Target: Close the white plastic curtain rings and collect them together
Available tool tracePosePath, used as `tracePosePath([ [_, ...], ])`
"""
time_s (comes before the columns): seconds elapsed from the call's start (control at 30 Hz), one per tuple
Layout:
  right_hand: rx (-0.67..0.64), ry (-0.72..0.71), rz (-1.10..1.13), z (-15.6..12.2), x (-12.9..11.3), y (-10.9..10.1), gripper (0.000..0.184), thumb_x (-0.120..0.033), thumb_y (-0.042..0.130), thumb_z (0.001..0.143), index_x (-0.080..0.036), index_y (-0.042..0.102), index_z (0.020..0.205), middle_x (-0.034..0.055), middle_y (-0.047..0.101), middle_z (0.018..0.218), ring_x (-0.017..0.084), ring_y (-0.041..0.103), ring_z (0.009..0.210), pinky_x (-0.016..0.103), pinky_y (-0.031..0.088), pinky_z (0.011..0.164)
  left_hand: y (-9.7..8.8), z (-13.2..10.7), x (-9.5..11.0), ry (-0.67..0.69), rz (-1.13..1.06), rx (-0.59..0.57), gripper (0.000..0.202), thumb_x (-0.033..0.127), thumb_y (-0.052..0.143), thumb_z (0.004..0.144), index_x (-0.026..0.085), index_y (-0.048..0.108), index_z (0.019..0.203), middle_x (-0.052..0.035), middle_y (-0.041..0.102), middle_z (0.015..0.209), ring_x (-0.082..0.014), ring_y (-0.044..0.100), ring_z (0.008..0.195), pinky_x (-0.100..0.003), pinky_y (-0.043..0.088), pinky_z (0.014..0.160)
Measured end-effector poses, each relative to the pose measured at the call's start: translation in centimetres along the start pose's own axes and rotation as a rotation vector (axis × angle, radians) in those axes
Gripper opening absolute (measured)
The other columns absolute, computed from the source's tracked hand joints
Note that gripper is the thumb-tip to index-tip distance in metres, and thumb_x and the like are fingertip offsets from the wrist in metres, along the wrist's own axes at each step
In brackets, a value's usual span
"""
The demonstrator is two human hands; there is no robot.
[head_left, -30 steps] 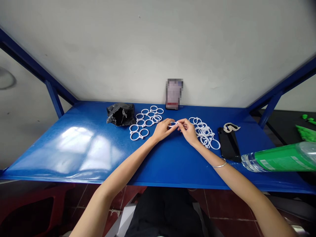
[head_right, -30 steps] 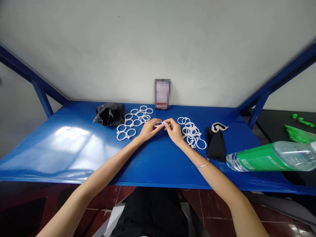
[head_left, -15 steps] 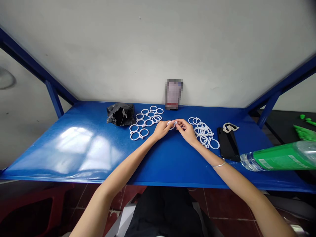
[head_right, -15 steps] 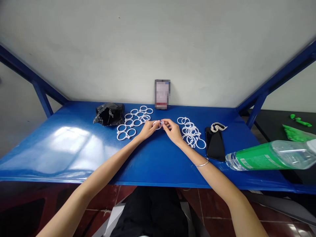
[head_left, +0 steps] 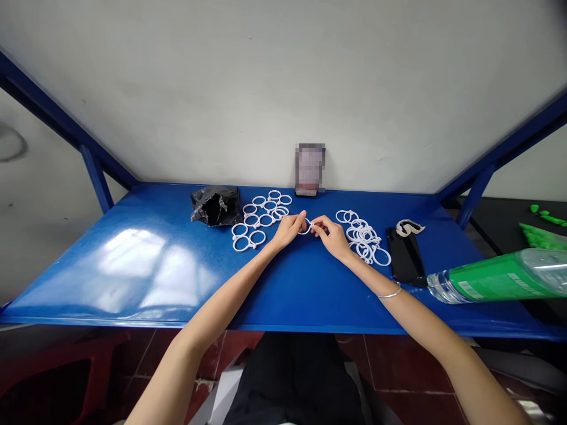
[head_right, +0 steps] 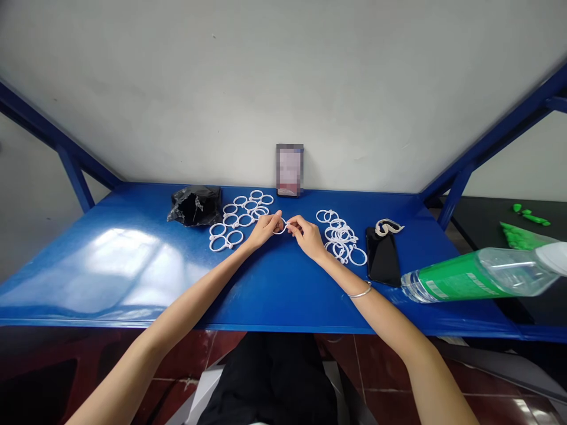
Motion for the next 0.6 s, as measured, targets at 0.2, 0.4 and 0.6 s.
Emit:
tracePosePath([
  [0.2,-0.032,-0.017,-0.034,0.0,0.0,0.5,0.029,-0.049,0.045,0.097,-0.024,0.057,0.091,-0.0002,0.064,0.068,0.015,0.061,0.057,0.027,0.048,0.058,0.0,0.1,-0.2,0.025,-0.005,0.035,0.067,0.068,0.029,0.093,0.017,0.048,0.055,-0.0009,0.046,0.053,-0.0115,0.043,0.055,-0.026,0.036,0.055],
  [0.4,-0.041,-0.025,-0.059,0.0,0.3,0.9,0.031,-0.051,0.043,0.098,-0.024,0.057,0.093,-0.0008,0.064,0.066,0.015,0.06,0.055,0.026,0.047,0.058,0.0,0.2,-1.0,0.02,-0.008,0.051,0.066,0.068,0.028,0.093,0.017,0.045,0.054,0.0002,0.044,0.052,-0.0108,0.04,0.053,-0.026,0.035,0.055],
  [0.6,-0.058,-0.029,-0.088,-0.1,0.2,1.1,0.035,-0.055,0.041,0.098,-0.025,0.058,0.091,-0.0017,0.063,0.064,0.015,0.06,0.054,0.026,0.046,0.058,0.0,0.0,-1.0,0.016,-0.005,0.027,0.064,0.069,0.027,0.093,0.018,0.044,0.058,0.0004,0.045,0.053,-0.0114,0.042,0.054,-0.026,0.036,0.055],
])
Point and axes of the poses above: each hand's wrist, its own z-axis towards the middle knuckle, its own y-axis out of the palm, x = y × z, the point moved 8 cm from there along z, towards the middle knuckle
